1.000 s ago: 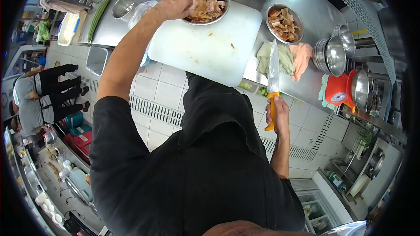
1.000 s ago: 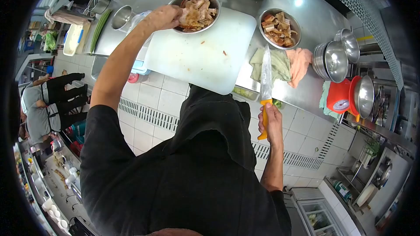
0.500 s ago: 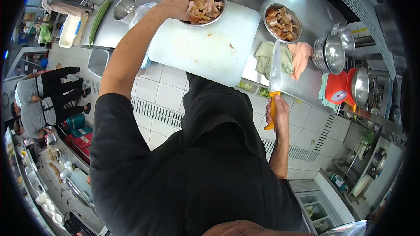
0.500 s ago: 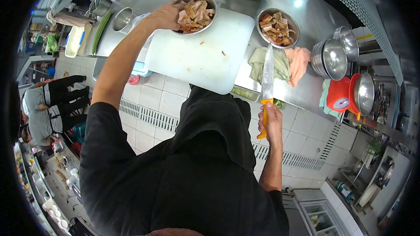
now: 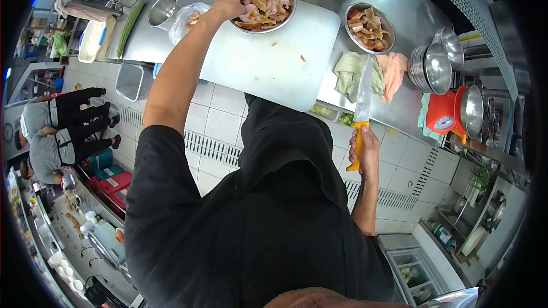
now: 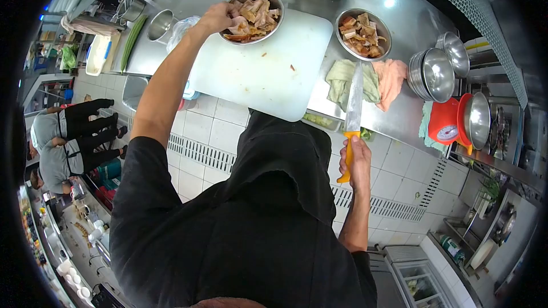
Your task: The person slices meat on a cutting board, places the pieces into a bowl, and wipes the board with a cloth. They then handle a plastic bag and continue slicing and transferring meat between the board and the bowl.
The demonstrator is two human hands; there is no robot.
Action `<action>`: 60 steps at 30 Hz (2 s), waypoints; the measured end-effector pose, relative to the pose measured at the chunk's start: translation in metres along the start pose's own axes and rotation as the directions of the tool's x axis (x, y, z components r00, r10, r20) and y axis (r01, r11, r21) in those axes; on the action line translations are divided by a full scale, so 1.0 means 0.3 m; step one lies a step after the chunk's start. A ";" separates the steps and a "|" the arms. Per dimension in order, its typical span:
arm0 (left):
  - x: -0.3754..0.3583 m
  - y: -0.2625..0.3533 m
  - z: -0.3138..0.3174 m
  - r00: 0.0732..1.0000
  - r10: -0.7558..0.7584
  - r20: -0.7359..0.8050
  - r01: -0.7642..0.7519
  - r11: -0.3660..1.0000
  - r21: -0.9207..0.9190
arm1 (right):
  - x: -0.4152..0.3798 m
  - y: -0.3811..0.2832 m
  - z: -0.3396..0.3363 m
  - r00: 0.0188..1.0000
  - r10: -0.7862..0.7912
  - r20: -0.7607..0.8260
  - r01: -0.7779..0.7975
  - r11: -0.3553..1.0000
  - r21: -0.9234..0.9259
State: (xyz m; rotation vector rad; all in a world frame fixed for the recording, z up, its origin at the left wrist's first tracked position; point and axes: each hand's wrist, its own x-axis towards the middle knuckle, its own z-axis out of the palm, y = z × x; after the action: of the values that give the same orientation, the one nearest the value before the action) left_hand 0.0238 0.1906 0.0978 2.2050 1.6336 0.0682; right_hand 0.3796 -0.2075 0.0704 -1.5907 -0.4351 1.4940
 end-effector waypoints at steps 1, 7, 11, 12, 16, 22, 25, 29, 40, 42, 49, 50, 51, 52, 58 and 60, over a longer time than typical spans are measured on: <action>-0.002 0.006 -0.003 0.999 -0.022 0.034 0.022 1.000 -0.009 | -0.002 0.001 -0.001 1.000 0.002 -0.003 -0.002 1.000 0.002; -0.019 -0.021 0.010 0.997 0.080 0.023 -0.076 0.989 -0.128 | -0.003 0.003 0.003 1.000 -0.003 -0.014 0.003 1.000 0.013; -0.025 -0.001 0.008 0.993 0.085 0.086 -0.077 0.993 -0.094 | 0.008 0.004 0.001 1.000 0.008 0.009 -0.008 1.000 0.002; -0.026 -0.008 0.010 0.985 0.147 0.095 -0.140 0.987 -0.074 | 0.008 -0.001 0.006 1.000 0.007 0.011 -0.007 1.000 -0.005; -0.005 -0.048 0.039 0.983 0.127 0.129 -0.114 0.988 -0.105 | 0.002 -0.015 0.021 1.000 -0.003 0.010 0.004 1.000 -0.029; 0.034 -0.110 0.033 0.991 -0.026 0.130 0.094 0.826 -0.555 | -0.003 -0.033 0.032 1.000 0.013 0.019 -0.012 0.999 -0.049; 0.007 -0.085 0.005 0.994 -0.060 0.095 0.109 0.733 -0.671 | 0.007 -0.019 0.028 0.999 0.017 0.032 -0.015 0.999 -0.039; -0.012 -0.054 -0.003 0.999 -0.032 0.012 0.031 0.716 -0.697 | 0.029 -0.041 0.069 0.997 0.018 0.080 -0.010 0.994 -0.109; -0.006 -0.029 0.052 0.992 -0.126 -0.002 0.066 0.533 -0.843 | 0.097 -0.197 0.361 0.962 -0.053 0.270 0.162 0.902 -0.400; -0.003 -0.028 0.063 0.988 -0.157 -0.006 0.081 0.539 -0.838 | 0.112 -0.199 0.390 0.958 -0.052 0.281 0.168 0.897 -0.408; 0.001 -0.028 0.066 0.957 -0.285 0.058 0.205 0.520 -0.829 | 0.132 -0.198 0.426 0.958 -0.002 0.286 0.137 0.882 -0.452; 0.004 -0.035 0.069 0.955 -0.289 0.062 0.213 0.528 -0.822 | 0.131 -0.197 0.424 0.957 -0.002 0.290 0.139 0.880 -0.454; 0.008 -0.045 0.072 0.954 -0.294 0.065 0.221 0.536 -0.815 | 0.127 -0.193 0.420 0.956 -0.001 0.295 0.141 0.879 -0.456; 0.013 -0.054 0.076 0.952 -0.298 0.069 0.229 0.544 -0.807 | 0.124 -0.189 0.414 0.954 0.000 0.299 0.143 0.878 -0.457; 0.019 -0.052 0.076 0.966 -0.246 0.076 0.196 0.513 -0.835 | 0.126 -0.139 0.364 0.965 0.071 0.252 0.031 0.925 -0.379; 0.005 -0.012 0.041 0.972 -0.214 0.098 0.173 0.365 -0.915 | 0.128 -0.126 0.345 0.968 0.075 0.240 0.013 0.939 -0.344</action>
State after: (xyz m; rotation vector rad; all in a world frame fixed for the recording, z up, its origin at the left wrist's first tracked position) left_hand 0.0241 0.1893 0.0850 1.1017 1.3140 0.7761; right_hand 0.3035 -0.1208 0.0880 -1.6821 -0.8586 1.7227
